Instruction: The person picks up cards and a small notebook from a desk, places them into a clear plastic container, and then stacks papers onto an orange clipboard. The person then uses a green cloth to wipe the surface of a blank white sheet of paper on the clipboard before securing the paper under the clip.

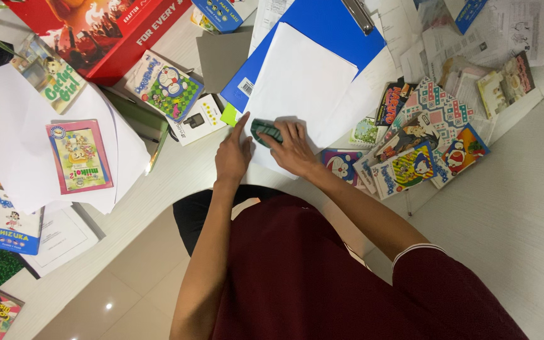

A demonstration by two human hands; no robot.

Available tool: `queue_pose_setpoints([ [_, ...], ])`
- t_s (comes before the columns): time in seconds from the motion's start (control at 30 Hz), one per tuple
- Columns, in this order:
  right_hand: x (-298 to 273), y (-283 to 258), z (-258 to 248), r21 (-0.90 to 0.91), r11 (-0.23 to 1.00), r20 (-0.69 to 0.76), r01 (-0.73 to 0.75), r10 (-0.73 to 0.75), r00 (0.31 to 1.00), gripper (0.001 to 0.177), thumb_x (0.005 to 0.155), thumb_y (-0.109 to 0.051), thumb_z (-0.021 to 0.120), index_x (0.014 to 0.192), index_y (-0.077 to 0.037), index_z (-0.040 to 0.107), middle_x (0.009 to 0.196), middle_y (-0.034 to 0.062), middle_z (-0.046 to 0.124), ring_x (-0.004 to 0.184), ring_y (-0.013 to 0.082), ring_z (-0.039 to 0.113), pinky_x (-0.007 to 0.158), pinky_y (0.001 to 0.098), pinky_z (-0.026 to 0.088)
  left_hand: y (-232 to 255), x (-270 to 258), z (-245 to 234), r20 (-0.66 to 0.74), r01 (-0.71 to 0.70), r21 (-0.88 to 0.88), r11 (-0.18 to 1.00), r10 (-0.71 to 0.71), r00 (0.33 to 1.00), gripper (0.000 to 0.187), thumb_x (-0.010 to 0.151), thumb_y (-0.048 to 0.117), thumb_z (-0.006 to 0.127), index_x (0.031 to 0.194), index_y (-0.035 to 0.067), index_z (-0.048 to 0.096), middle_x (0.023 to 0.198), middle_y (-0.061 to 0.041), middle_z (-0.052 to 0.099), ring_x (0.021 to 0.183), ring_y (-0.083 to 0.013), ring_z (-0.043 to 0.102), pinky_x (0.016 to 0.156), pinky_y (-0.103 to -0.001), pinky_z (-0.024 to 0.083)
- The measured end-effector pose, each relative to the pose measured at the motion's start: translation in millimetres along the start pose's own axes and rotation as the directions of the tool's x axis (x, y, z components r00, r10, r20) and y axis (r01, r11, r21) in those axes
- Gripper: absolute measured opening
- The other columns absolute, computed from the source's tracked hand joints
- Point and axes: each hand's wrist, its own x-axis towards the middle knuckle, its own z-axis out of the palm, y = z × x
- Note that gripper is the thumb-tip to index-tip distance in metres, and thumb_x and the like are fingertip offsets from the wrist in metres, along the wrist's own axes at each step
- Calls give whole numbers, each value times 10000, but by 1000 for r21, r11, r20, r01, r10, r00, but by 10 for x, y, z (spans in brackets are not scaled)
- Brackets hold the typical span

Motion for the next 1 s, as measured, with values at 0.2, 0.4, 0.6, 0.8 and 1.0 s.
queue_pose_setpoints([
  [0.2, -57, 220, 4, 22, 997, 0, 70, -70, 998, 568, 851, -110, 771, 1393, -230, 651, 1377, 180, 420, 1320, 361, 394, 1123, 568, 311, 25, -22, -56, 4, -24, 9, 1000, 24, 1000, 649, 951, 161, 683, 1525, 342, 438, 1145, -182, 727, 995, -376, 721, 854, -485, 571],
  [0.4, -168, 625, -153, 39, 957, -133, -287, 289, 948, 651, 924, -129, 765, 1527, -181, 525, 1438, 222, 356, 1369, 415, 359, 1130, 627, 331, 6, -1, -17, 13, 6, 28, 1000, -6, 1000, 638, 960, 165, 669, 1527, 335, 431, 1186, -166, 722, 994, -347, 732, 859, -481, 575],
  [0.6, -507, 373, -146, 87, 970, -6, -225, 227, 974, 661, 799, -127, 791, 1417, -281, 615, 1369, 216, 395, 1297, 453, 345, 1050, 591, 340, -6, -6, -4, -1, -5, 26, 1000, 5, 1000, 634, 967, 157, 664, 1531, 327, 430, 1145, -176, 732, 982, -354, 732, 848, -482, 575],
  [0.8, -696, 32, -261, 226, 974, 179, -5, -36, 983, 538, 689, -133, 803, 1198, -303, 756, 1285, 101, 558, 1263, 322, 467, 1101, 513, 335, 37, -21, -20, -3, -1, 24, 1000, 1, 1000, 631, 970, 151, 657, 1534, 323, 432, 1127, -184, 734, 960, -353, 738, 833, -473, 579],
  [1.0, -597, 5, -354, 269, 963, 155, -9, -34, 987, 427, 721, -127, 765, 1130, -247, 798, 1259, 85, 567, 1254, 288, 485, 1090, 479, 326, -22, -48, -2, -29, -82, 5, 997, 82, 996, 629, 974, 125, 666, 1544, 245, 431, 1169, -209, 715, 962, -366, 734, 821, -469, 577],
])
